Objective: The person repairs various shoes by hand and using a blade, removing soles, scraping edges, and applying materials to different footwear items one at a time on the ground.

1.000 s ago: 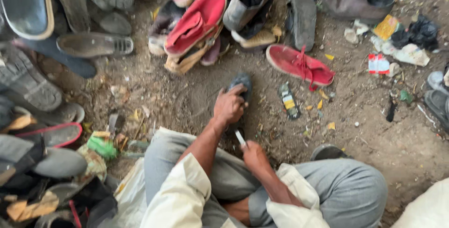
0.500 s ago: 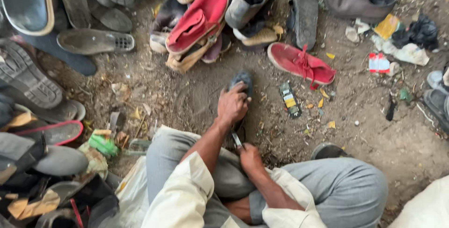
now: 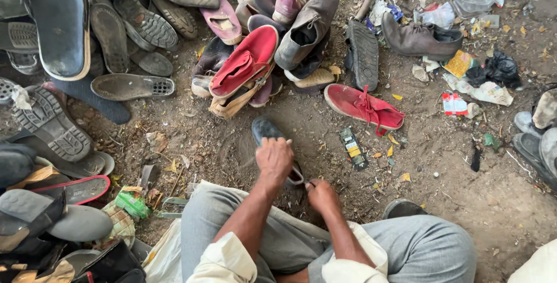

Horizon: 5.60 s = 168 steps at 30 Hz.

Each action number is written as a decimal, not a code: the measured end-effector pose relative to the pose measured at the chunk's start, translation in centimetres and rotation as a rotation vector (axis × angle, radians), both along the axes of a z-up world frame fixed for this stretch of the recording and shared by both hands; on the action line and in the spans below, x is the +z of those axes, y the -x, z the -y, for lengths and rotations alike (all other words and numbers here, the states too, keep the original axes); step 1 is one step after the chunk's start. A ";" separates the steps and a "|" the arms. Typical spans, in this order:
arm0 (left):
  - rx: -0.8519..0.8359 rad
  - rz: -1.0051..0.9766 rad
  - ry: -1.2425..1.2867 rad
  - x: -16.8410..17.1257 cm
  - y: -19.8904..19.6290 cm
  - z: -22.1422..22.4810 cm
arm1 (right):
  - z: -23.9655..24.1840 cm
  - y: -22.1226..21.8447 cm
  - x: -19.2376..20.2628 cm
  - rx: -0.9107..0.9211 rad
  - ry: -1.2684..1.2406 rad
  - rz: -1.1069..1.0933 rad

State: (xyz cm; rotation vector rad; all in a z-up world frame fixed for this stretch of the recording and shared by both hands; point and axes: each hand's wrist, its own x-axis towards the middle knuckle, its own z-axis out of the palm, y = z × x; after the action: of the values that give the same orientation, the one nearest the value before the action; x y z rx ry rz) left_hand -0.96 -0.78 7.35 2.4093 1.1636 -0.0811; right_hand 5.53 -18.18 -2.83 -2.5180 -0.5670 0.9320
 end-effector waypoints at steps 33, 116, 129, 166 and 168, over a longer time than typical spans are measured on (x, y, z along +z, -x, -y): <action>-0.674 0.345 -0.159 -7.7 -0.4 -3.9 | 2.6 -0.8 -1.4 -0.100 -0.164 -0.144; -0.371 0.403 -0.182 -6.9 -2.6 0.9 | -3.4 -4.1 -0.5 0.063 -0.058 0.175; -0.329 0.267 -0.204 -8.1 -3.6 0.1 | -4.1 -4.9 -3.2 0.040 -0.049 -0.090; -0.235 0.313 -0.132 -9.0 -1.4 0.0 | -1.0 1.9 -2.6 0.135 -0.182 0.104; -0.236 0.355 -0.140 -8.0 -2.0 -0.2 | -1.0 1.2 -2.7 0.075 -0.128 0.022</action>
State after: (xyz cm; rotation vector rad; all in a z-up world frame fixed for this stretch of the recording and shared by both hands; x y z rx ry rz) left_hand 1.07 -0.60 -0.61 2.5377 0.7458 0.3506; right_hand 4.34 -17.13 -5.50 -2.4100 -0.7087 0.8668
